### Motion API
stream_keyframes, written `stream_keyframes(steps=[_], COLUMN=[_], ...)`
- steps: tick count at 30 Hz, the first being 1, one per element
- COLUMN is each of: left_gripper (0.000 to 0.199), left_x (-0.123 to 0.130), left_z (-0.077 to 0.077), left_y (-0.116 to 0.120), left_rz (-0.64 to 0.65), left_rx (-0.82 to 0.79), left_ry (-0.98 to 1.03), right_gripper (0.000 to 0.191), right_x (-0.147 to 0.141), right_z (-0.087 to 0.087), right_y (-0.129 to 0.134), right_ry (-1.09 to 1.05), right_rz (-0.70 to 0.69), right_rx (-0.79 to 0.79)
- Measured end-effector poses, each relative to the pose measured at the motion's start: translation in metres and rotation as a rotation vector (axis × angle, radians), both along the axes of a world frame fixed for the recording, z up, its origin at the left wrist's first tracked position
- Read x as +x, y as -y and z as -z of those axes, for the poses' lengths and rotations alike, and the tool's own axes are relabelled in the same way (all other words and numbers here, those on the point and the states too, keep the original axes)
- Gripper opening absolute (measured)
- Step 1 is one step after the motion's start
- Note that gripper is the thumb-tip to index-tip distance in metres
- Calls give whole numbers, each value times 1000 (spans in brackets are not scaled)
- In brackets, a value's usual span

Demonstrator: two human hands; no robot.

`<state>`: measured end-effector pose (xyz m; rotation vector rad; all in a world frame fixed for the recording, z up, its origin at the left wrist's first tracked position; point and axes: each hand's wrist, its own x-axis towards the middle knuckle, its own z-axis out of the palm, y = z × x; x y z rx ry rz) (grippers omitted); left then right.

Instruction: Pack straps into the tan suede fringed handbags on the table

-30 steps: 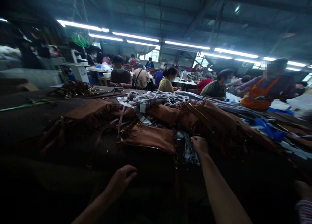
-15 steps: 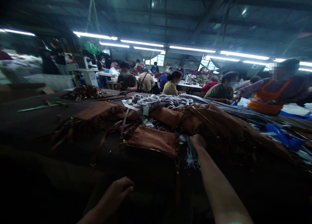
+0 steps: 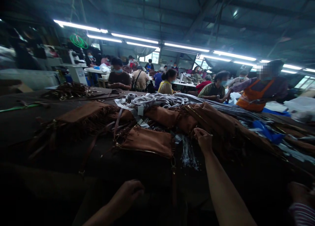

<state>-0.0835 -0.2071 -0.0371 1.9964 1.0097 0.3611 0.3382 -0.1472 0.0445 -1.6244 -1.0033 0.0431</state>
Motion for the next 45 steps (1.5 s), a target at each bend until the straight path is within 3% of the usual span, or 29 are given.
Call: stream_keyframes(steps=[7,11,14,17,21,24,29,36,39,41,45], left_gripper=[25,25,24,26,46,66,70,62,64,67,48], left_x=[1,18,56,111,185,221,248,282,285,271,199], left_z=[9,1,-20,-42,-50,-42,-26,-36,-42,-44,-46], left_y=[6,10,7,-8,-35,-47,-48,-41,-36,-32,-38], left_rz=[-16,41,151,311,401,382,313,240,233,238,298], left_rx=[-70,-28,188,455,640,615,512,382,325,339,545], left_ry=[9,5,38,83,65,-48,-139,-158,-141,-102,28], right_gripper=[47,47,46,44,40,43,41,34,35,36,35], right_x=[17,20,16,10,2,-3,-3,2,-10,-24,-61], right_z=[-7,-2,1,-2,-14,-27,-49,-67,-72,-74,-65], right_y=[-7,-13,-13,-7,3,8,10,10,20,34,75], right_ry=[-97,-140,-74,-1,114,148,152,219,237,258,295], right_rz=[58,58,45,15,-28,-41,9,139,183,184,126], right_rx=[142,69,-36,-104,-84,-15,67,135,154,137,40])
